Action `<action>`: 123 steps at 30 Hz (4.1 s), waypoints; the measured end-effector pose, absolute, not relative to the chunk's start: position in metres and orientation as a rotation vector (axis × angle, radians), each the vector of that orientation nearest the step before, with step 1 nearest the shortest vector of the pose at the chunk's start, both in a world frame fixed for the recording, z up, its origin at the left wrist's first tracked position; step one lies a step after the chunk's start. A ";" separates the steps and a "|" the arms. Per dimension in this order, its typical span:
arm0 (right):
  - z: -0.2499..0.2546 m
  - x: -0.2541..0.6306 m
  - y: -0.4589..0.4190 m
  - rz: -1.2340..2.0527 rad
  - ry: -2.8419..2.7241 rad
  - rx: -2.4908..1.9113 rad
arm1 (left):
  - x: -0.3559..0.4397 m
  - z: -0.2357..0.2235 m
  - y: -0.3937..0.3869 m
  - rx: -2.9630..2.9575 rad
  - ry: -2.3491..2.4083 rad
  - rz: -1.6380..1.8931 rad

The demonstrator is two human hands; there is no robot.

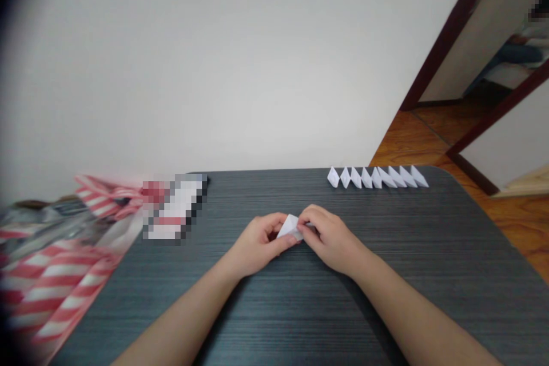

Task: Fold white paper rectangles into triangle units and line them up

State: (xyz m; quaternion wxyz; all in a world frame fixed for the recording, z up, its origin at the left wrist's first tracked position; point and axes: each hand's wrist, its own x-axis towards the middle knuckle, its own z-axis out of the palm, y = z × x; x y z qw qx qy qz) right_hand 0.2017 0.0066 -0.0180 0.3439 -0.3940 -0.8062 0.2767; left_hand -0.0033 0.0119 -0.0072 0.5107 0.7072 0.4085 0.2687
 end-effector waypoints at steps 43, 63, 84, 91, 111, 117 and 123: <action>-0.017 0.205 0.003 1.288 -1.784 -1.263 | -0.007 -0.009 0.011 1.702 1.069 0.600; -0.015 0.205 0.004 1.387 -1.758 -1.241 | -0.005 -0.013 0.008 1.595 1.036 0.654; -0.016 0.210 0.007 1.340 -1.689 -1.301 | -0.006 -0.023 0.010 1.531 1.051 0.755; -0.020 0.212 0.008 1.319 -1.651 -1.313 | -0.006 -0.023 0.012 1.485 1.114 0.806; -0.022 0.210 0.006 1.060 -1.659 -1.368 | -0.002 -0.027 0.013 1.472 1.222 1.028; -0.024 0.207 0.004 0.826 -1.705 -1.455 | -0.003 -0.022 0.010 1.775 1.330 1.054; -0.019 0.202 0.003 0.593 -2.033 -1.111 | -0.001 -0.010 0.007 1.825 1.187 0.915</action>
